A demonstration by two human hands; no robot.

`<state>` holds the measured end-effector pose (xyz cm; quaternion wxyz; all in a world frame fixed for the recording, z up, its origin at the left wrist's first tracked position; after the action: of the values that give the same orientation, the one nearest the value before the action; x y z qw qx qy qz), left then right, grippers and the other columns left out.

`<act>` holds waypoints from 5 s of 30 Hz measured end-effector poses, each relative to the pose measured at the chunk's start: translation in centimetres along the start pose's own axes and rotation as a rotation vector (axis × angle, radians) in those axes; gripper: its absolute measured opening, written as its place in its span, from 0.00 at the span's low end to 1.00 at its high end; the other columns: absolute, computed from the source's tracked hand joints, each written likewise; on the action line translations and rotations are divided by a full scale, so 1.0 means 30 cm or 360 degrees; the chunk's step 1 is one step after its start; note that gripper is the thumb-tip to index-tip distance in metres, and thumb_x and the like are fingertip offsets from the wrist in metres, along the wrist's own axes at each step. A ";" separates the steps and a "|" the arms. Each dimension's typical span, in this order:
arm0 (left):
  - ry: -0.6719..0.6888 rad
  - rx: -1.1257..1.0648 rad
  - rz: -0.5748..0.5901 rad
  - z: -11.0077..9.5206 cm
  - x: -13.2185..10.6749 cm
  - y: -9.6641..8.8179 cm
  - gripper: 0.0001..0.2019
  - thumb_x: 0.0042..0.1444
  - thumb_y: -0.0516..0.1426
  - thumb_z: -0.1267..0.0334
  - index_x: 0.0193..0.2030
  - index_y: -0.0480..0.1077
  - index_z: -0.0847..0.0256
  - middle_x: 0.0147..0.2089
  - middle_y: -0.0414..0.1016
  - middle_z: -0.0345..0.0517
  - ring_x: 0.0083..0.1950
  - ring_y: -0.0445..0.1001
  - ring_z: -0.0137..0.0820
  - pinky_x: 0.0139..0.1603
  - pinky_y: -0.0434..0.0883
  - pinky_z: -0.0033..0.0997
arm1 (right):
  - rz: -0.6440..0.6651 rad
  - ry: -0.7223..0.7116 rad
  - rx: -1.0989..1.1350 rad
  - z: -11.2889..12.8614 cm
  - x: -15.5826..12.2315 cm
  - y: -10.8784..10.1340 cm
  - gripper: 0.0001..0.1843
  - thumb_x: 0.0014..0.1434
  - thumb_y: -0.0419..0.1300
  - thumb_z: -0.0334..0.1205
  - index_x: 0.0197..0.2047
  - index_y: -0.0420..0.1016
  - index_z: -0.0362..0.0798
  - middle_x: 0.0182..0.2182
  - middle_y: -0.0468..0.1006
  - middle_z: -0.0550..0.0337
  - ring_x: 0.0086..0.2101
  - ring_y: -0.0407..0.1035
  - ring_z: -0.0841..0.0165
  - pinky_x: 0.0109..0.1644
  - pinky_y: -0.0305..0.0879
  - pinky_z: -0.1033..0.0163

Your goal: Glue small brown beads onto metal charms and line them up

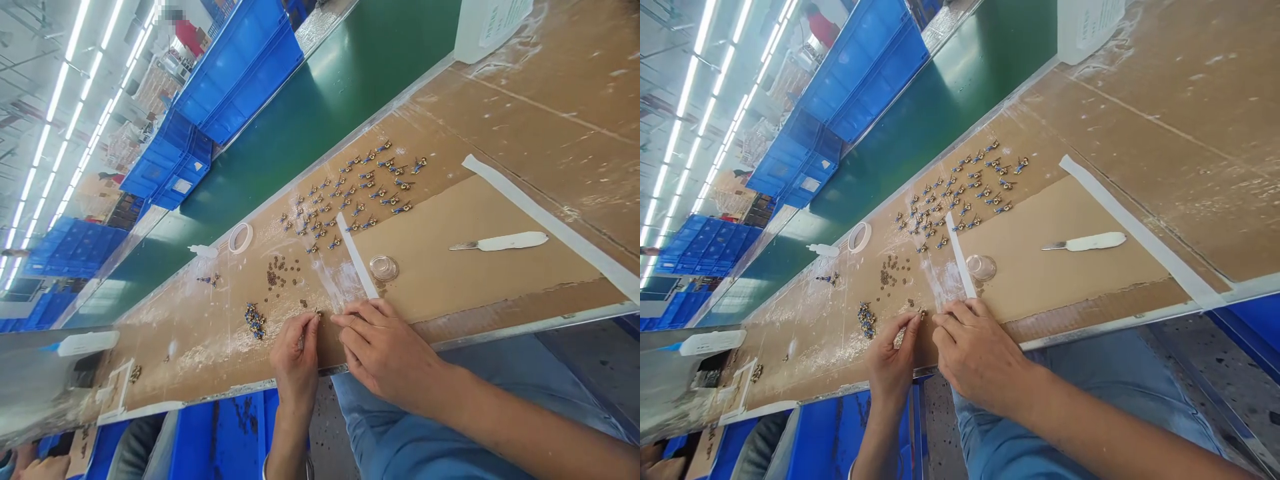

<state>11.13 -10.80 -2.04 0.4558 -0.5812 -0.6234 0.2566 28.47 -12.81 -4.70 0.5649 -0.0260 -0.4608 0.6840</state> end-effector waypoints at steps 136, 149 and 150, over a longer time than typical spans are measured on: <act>-0.0297 -0.0404 0.0044 0.000 0.369 0.128 0.03 0.48 0.66 0.68 0.28 0.82 0.56 0.30 0.77 0.41 0.37 0.74 0.33 0.41 0.68 0.33 | -0.0517 -0.0149 0.0426 -0.008 -0.006 -0.034 0.10 0.67 0.52 0.27 0.45 0.72 0.46 0.33 0.78 0.58 0.34 0.73 0.69 0.41 0.70 0.62; -0.0177 -0.0117 -0.0014 0.140 0.019 -0.037 0.07 0.59 0.60 0.68 0.37 0.81 0.54 0.38 0.82 0.42 0.42 0.78 0.35 0.46 0.72 0.36 | -0.0463 -0.0246 0.0405 -0.011 -0.026 -0.029 0.09 0.67 0.55 0.27 0.47 0.74 0.44 0.36 0.79 0.56 0.36 0.73 0.70 0.43 0.71 0.63; -0.0109 -0.0086 -0.0027 0.135 0.004 -0.030 0.08 0.61 0.59 0.68 0.39 0.81 0.55 0.39 0.82 0.43 0.43 0.78 0.34 0.47 0.73 0.36 | -0.0464 -0.0253 0.0392 -0.010 -0.025 -0.030 0.09 0.67 0.55 0.28 0.47 0.74 0.44 0.36 0.79 0.56 0.36 0.73 0.70 0.43 0.71 0.63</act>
<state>7.18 -10.00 -3.09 0.4204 -0.5788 -0.6502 0.2557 29.57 -13.28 -4.65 0.6187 0.1644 -0.4157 0.6461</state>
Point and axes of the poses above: each hand's wrist, its own x-axis towards the middle knuckle, its own y-axis out of the palm, z = x × y, the point moved 2 cm from there along x, towards the middle knuckle
